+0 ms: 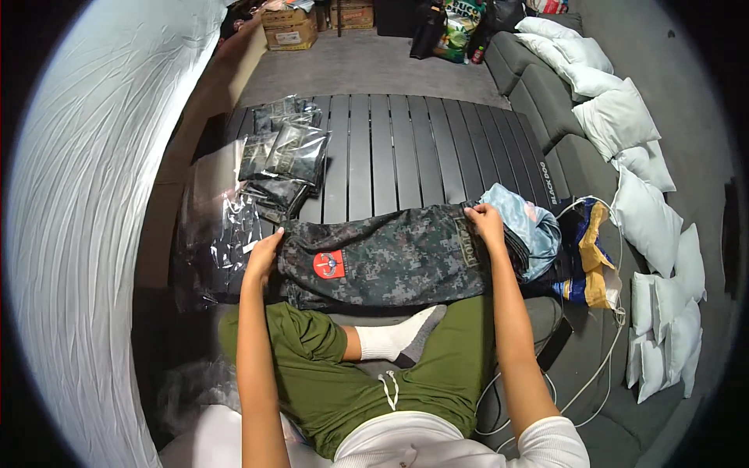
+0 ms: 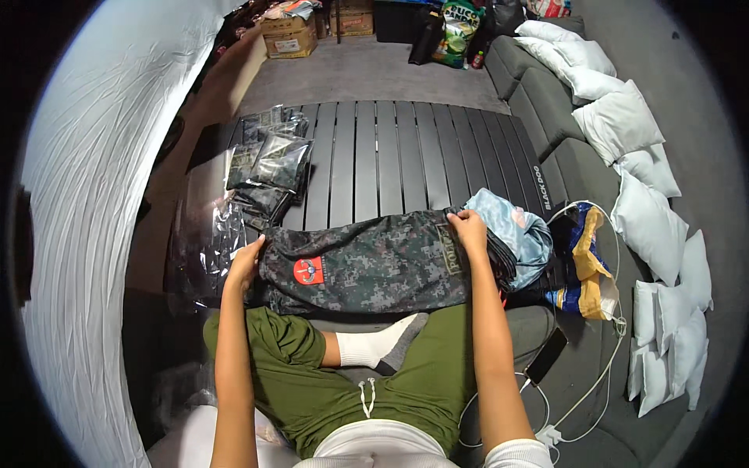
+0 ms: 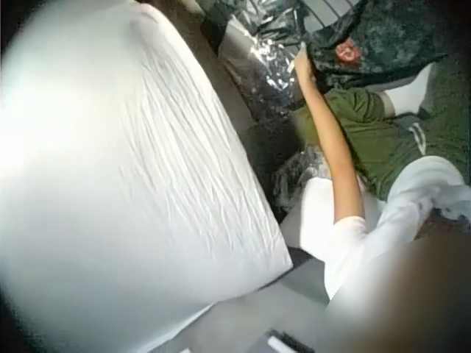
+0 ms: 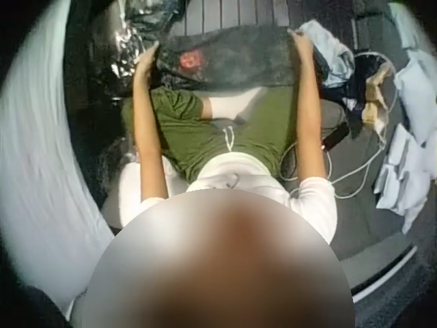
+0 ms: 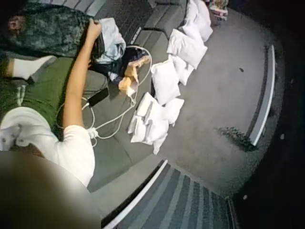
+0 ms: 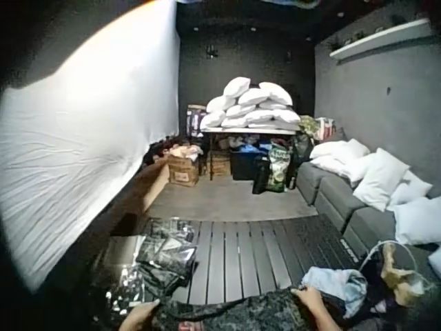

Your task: Packaging textile items and small goods into plastic pouches and bags.

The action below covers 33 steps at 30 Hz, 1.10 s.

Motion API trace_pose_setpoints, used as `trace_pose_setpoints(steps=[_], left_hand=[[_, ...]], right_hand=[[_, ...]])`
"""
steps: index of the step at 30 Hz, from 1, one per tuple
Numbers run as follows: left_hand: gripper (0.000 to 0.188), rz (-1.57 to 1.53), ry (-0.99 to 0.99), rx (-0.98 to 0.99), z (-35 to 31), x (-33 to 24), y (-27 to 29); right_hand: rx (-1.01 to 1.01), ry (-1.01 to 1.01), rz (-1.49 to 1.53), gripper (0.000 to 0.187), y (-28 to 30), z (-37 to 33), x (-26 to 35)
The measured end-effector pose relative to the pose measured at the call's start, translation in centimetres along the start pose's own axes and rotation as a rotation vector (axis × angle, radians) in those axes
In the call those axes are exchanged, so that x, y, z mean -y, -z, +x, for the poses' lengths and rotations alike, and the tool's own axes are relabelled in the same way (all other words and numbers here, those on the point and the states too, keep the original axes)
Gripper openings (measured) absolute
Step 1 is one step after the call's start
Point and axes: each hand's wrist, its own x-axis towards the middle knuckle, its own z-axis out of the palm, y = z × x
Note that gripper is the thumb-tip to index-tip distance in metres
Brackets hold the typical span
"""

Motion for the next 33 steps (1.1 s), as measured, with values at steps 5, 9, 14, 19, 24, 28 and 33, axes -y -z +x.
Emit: trace_pose_setpoints(steps=[5,9,14,19,24,28,33], left_hand=[[0.034,-0.133,-0.077,0.063,-1.5,-0.8,-0.3],[0.03,-0.121,-0.126,0.06,-1.4,-1.1,-0.9],[0.023,-0.329,-0.222,-0.049,-5.5,-3.3,1.3],[0.021,-0.429,-0.523,-0.223,-9.0,-3.5,2.4],[0.023,-0.474,-0.577,-0.18,-14.0,-5.8,2.7],[0.016,-0.555,-0.657,-0.214,-15.3,-7.4,4.3],[0.011,-0.637,-0.688,-0.162,-15.1,-8.6,3.9]], right_hand=[[-0.018,0.08,-0.082,0.027,-0.6,0.5,0.0],[0.026,0.098,0.111,0.029,1.1,0.6,-1.1],[0.141,-0.157,1.073,0.011,7.4,-1.7,1.4],[0.267,0.091,1.483,0.012,11.6,-4.4,4.0],[0.156,0.226,1.633,0.017,14.2,-5.6,2.0],[-0.027,0.28,1.47,0.004,15.7,-8.4,6.2],[-0.205,0.266,1.382,0.005,16.6,-9.4,6.9]])
